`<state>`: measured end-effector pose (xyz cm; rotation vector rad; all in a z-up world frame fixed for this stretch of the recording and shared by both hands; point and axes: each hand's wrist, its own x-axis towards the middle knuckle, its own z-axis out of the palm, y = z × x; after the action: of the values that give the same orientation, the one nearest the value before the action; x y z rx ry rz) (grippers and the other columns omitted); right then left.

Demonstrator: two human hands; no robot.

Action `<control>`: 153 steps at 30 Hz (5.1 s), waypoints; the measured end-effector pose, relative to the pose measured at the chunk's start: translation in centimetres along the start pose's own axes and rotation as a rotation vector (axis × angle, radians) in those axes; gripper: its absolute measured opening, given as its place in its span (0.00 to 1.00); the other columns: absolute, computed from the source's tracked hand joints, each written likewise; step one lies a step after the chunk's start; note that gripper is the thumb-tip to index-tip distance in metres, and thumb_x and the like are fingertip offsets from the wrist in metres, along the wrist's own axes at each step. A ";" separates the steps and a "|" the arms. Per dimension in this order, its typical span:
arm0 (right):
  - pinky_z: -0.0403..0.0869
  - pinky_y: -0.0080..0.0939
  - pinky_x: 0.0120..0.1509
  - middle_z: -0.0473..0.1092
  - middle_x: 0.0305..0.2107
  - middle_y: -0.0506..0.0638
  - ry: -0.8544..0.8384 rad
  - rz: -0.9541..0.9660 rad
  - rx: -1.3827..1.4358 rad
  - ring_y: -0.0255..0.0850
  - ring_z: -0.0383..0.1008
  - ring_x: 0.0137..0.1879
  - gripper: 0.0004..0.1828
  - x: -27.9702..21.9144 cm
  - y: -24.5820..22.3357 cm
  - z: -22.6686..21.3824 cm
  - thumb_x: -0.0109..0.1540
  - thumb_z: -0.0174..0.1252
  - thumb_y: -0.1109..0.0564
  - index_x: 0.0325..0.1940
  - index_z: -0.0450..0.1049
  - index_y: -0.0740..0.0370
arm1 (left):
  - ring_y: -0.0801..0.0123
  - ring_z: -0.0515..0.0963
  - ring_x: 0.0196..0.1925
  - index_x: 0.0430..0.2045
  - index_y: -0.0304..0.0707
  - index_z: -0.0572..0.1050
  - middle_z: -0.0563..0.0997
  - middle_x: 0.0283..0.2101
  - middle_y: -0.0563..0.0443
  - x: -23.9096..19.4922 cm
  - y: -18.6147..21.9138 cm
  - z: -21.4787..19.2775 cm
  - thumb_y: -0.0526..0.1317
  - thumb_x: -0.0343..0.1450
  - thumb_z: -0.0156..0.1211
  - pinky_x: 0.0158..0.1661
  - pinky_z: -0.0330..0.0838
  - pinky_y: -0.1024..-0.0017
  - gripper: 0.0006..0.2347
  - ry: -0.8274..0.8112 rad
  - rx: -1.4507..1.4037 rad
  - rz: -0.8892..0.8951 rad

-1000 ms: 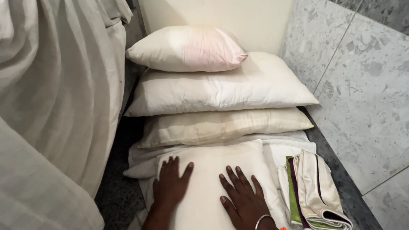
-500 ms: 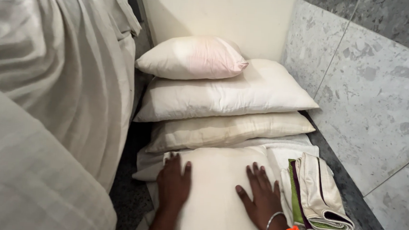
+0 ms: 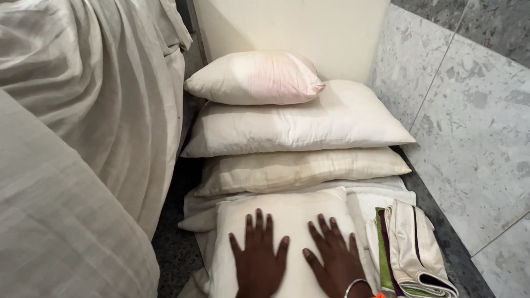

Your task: Putting pillows into decorative and standard pillowcases.

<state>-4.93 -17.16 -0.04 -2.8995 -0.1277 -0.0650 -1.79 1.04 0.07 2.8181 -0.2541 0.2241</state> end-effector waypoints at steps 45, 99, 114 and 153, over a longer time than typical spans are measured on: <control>0.74 0.44 0.60 0.77 0.53 0.56 0.231 0.408 1.248 0.42 0.76 0.55 0.38 -1.4 5.5 -2.9 0.56 0.66 0.47 0.68 0.68 0.64 | 0.53 0.81 0.56 0.60 0.36 0.71 0.82 0.54 0.43 3.9 -7.0 -4.6 0.53 0.66 0.67 0.55 0.74 0.59 0.30 -0.027 -1.163 -0.594; 0.58 0.47 0.77 0.58 0.69 0.54 -0.162 0.091 0.465 0.49 0.55 0.75 0.41 -1.6 12.6 -0.7 0.62 0.56 0.30 0.72 0.60 0.53 | 0.40 0.23 0.80 0.75 0.48 0.25 0.19 0.78 0.40 0.5 -2.8 -4.1 0.71 0.69 0.49 0.71 0.36 0.35 0.50 -0.574 -0.158 -0.281; 0.69 0.53 0.72 0.61 0.65 0.68 -0.161 0.583 0.015 0.60 0.64 0.71 0.59 -1.8 17.9 -0.6 0.53 0.66 0.24 0.72 0.55 0.65 | 0.44 0.18 0.79 0.76 0.44 0.29 0.19 0.78 0.39 -0.6 2.6 -2.1 0.71 0.72 0.34 0.70 0.23 0.33 0.44 -0.636 -0.014 0.062; 0.74 0.54 0.67 0.75 0.57 0.57 -0.175 0.647 -0.024 0.54 0.76 0.62 0.40 -2.4 20.1 -0.7 0.58 0.57 0.35 0.73 0.64 0.46 | 0.40 0.22 0.80 0.76 0.41 0.34 0.23 0.78 0.35 -0.9 3.2 -3.9 0.69 0.73 0.38 0.71 0.28 0.34 0.43 -0.588 -0.020 0.086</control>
<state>-5.50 -36.98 -4.16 -2.8127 0.7774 0.2991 -3.78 -0.58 4.44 2.7849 -0.4976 -0.5942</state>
